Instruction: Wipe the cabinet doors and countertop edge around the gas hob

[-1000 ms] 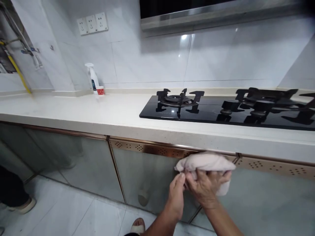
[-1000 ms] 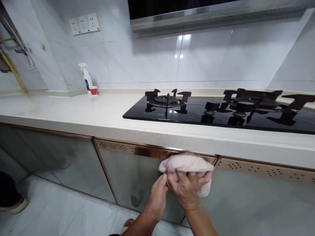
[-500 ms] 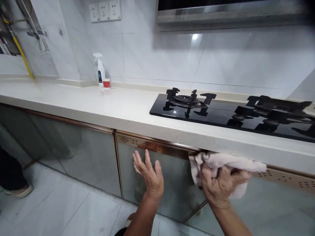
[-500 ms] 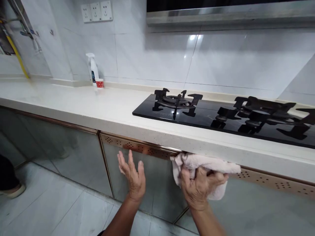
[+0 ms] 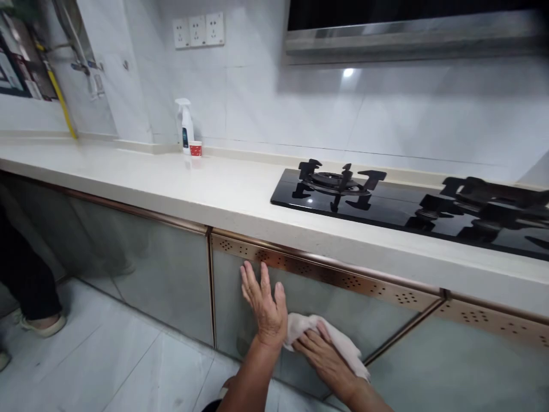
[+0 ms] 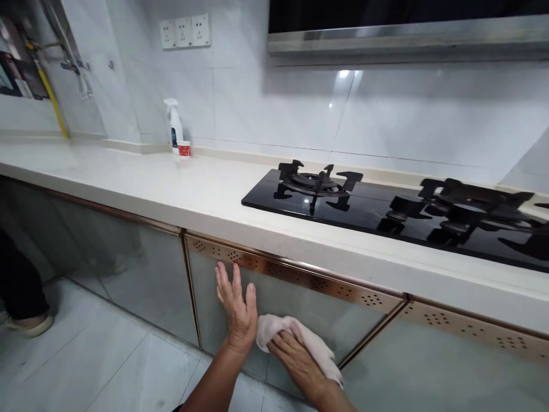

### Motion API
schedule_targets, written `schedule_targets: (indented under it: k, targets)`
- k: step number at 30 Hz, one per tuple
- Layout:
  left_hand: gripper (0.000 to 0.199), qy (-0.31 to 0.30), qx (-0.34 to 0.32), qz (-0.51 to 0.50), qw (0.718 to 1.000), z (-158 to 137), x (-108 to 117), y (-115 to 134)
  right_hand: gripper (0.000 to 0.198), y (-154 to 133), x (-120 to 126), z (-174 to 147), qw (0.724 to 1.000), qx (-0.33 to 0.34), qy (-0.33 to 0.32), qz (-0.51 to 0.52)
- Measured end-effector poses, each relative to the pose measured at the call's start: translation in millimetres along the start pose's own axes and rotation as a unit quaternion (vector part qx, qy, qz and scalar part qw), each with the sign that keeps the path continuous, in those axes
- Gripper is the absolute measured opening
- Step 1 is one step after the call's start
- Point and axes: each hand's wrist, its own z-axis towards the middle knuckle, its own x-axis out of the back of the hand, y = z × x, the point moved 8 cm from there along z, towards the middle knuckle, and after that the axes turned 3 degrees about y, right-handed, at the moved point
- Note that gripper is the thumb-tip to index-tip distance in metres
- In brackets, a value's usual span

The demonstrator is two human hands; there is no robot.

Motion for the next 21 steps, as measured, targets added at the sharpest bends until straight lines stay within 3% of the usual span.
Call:
schedule_targets:
  k: [3,7,10,13,18,21]
  targets:
    - [0.057,0.006,0.014,-0.008,1.000,-2,-1,3,0.043,28,36,-24,0.992,-0.053,-0.017,-0.113]
    - [0.052,0.027,0.058,-0.042,0.997,-2,1,8,0.008,67,101,0,0.964,-0.099,0.006,-0.247]
    - [0.049,0.040,0.071,-0.062,0.995,0,4,10,0.025,83,134,32,0.931,-0.166,0.085,-0.313]
    - [0.048,0.044,0.058,-0.065,0.995,0,7,11,0.029,72,127,62,0.923,-0.179,0.118,-0.319]
    - [0.047,0.043,0.028,-0.065,0.997,1,11,11,0.022,32,80,108,0.957,-0.153,0.146,-0.200]
    - [0.048,0.058,0.017,-0.069,0.996,2,14,11,0.025,20,67,128,0.972,-0.103,0.149,-0.152]
